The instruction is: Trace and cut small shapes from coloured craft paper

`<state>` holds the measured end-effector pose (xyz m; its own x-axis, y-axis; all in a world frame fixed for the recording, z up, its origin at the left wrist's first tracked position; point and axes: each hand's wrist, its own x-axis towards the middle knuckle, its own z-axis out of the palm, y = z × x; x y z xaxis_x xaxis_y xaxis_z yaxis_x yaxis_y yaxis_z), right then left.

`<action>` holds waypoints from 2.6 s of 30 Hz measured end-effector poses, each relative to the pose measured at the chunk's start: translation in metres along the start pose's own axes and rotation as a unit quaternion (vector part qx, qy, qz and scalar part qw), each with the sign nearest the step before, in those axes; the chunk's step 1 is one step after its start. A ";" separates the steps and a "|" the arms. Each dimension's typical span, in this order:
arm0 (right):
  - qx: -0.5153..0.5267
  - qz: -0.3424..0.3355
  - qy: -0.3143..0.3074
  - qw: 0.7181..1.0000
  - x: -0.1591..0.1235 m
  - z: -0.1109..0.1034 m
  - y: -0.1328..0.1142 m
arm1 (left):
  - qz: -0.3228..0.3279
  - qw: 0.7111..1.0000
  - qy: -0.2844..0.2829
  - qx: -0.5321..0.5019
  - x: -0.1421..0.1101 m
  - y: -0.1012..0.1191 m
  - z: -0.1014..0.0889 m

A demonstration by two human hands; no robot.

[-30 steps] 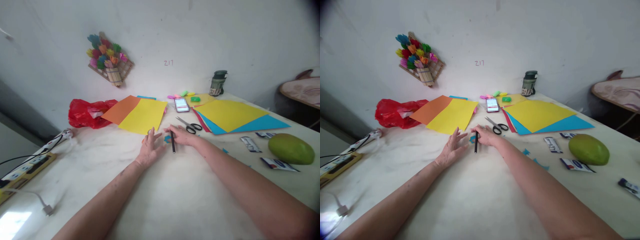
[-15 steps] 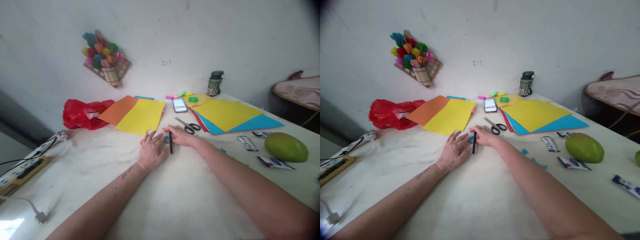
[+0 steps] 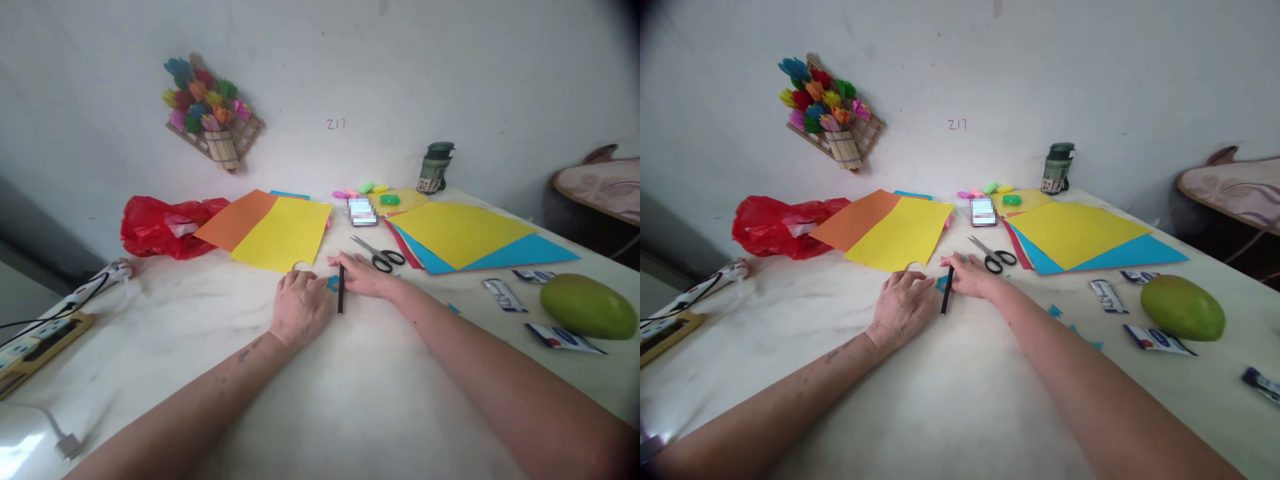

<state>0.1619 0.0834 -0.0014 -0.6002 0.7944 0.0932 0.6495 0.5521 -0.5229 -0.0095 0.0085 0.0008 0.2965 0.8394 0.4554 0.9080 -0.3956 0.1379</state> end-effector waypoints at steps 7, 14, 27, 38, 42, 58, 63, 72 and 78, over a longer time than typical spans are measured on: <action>-0.003 0.002 0.005 1.000 0.000 0.001 0.001 | 0.053 0.998 -0.032 -0.032 0.005 0.002 0.004; -0.009 0.019 -0.014 1.000 0.000 -0.001 -0.001 | 0.054 0.997 -0.051 -0.021 0.007 -0.004 0.003; 0.278 0.086 0.270 0.918 -0.005 -0.001 0.004 | 0.099 0.994 -0.042 0.000 0.005 -0.006 0.001; 0.152 0.008 0.209 0.966 -0.012 -0.001 -0.005 | 0.146 0.988 -0.039 0.020 0.007 -0.002 -0.001; 0.073 0.012 0.195 0.978 -0.010 0.003 -0.003 | 0.142 0.989 -0.042 0.020 0.005 -0.003 0.001; 0.069 0.067 0.189 0.977 -0.012 0.000 -0.013 | 0.184 0.981 -0.058 -0.007 -0.001 -0.004 0.004; 0.128 0.055 0.210 0.968 -0.011 0.001 -0.009 | 0.175 0.982 -0.071 -0.021 -0.002 -0.003 0.007; 0.143 0.058 0.380 0.912 -0.006 0.000 0.002 | 0.178 0.981 -0.074 -0.016 -0.001 0.000 0.003; 0.273 0.049 0.374 0.885 0.001 -0.012 -0.003 | 0.182 0.980 -0.070 -0.038 0.000 0.001 0.003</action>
<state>0.1653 0.0857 0.0100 0.0566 0.8895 0.4535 0.2357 0.4295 -0.8718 -0.0075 0.0091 -0.0014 0.6396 0.6781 0.3621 0.7114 -0.7006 0.0552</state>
